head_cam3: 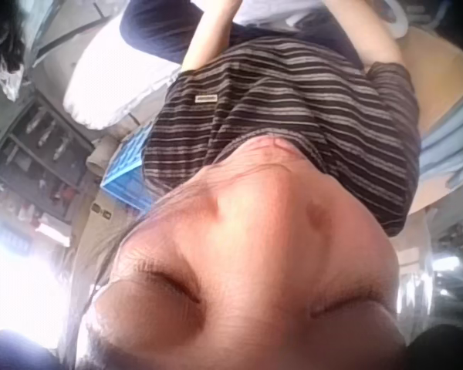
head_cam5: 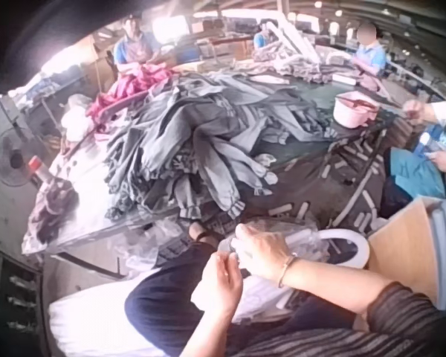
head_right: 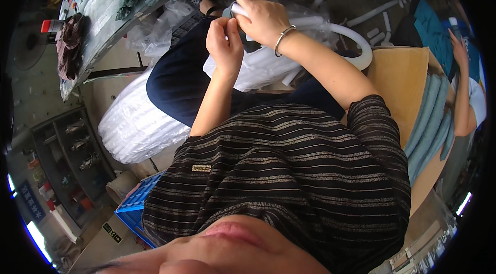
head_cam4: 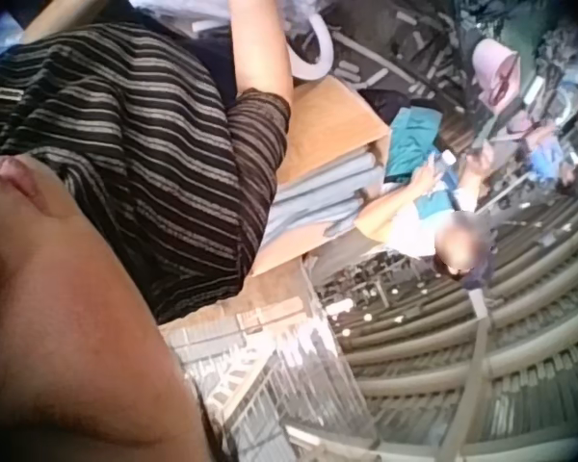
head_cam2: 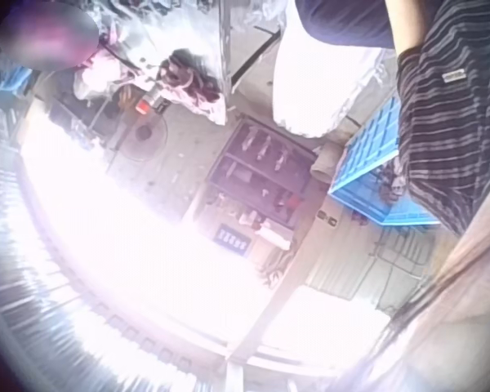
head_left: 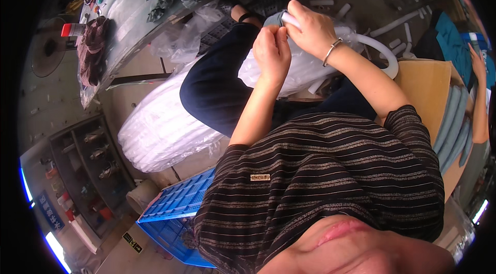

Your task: The person slides a gray fabric tube over a white foam rod, trims the excess fabric with scissors, and secures the end with a rubber band. They repeat this process with additional fabric tubes and foam rods, placing the finished items into a cardboard box.

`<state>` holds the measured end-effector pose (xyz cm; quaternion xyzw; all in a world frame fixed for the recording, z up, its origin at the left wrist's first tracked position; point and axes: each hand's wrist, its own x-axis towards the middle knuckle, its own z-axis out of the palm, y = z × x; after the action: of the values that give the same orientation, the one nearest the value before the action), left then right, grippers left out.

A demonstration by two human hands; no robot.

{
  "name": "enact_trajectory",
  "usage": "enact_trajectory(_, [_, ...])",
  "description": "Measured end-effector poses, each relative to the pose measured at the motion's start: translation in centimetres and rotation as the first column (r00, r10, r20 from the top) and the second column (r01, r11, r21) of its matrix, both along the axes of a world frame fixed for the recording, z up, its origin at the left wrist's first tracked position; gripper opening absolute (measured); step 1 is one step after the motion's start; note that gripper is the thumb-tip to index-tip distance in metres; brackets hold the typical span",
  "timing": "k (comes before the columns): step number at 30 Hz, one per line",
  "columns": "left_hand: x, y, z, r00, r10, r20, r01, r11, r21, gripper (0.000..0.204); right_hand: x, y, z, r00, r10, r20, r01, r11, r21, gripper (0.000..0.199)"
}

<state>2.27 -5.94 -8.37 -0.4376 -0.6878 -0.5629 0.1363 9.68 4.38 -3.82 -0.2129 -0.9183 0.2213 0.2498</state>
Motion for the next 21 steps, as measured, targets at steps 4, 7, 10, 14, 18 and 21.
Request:
enact_trajectory(4, [-0.9, -0.6, -0.2, 0.973, -0.130, 0.189, 0.151, 0.983, -0.105, 0.017, 0.6, 0.1, -0.6, 0.996, 0.092, 0.000, -0.092, 0.992, 0.091, 0.023])
enact_trajectory(7, [-2.3, -1.2, 0.6, 0.921, -0.238, 0.308, 0.313, 0.923, -0.224, 0.017, 0.6, 0.2, -0.5, 0.989, 0.146, 0.038, -0.148, 0.987, 0.070, 0.025])
enact_trajectory(10, [-4.0, -1.9, 1.5, 0.838, -0.408, 0.363, 0.520, 0.801, -0.298, 0.013, 1.1, 0.6, -0.9, 0.979, 0.196, 0.060, -0.198, 0.980, 0.037, 0.026])
enact_trajectory(14, [-4.4, -2.2, 1.9, 0.909, -0.408, 0.079, 0.410, 0.847, -0.339, 0.011, 1.2, -0.1, -0.6, 0.968, 0.186, 0.166, -0.176, 0.982, -0.071, 0.025])
enact_trajectory(18, [-3.0, -1.4, 1.5, 0.904, -0.332, -0.271, 0.246, 0.920, -0.304, 0.015, 1.0, -0.5, -2.2, 0.956, 0.142, 0.255, -0.084, 0.970, -0.227, 0.023])
enact_trajectory(21, [-2.2, -1.2, 0.3, 0.868, -0.370, -0.332, 0.288, 0.918, -0.272, 0.016, 0.7, 0.7, -4.7, 0.955, 0.121, 0.269, 0.002, 0.909, -0.417, 0.024])
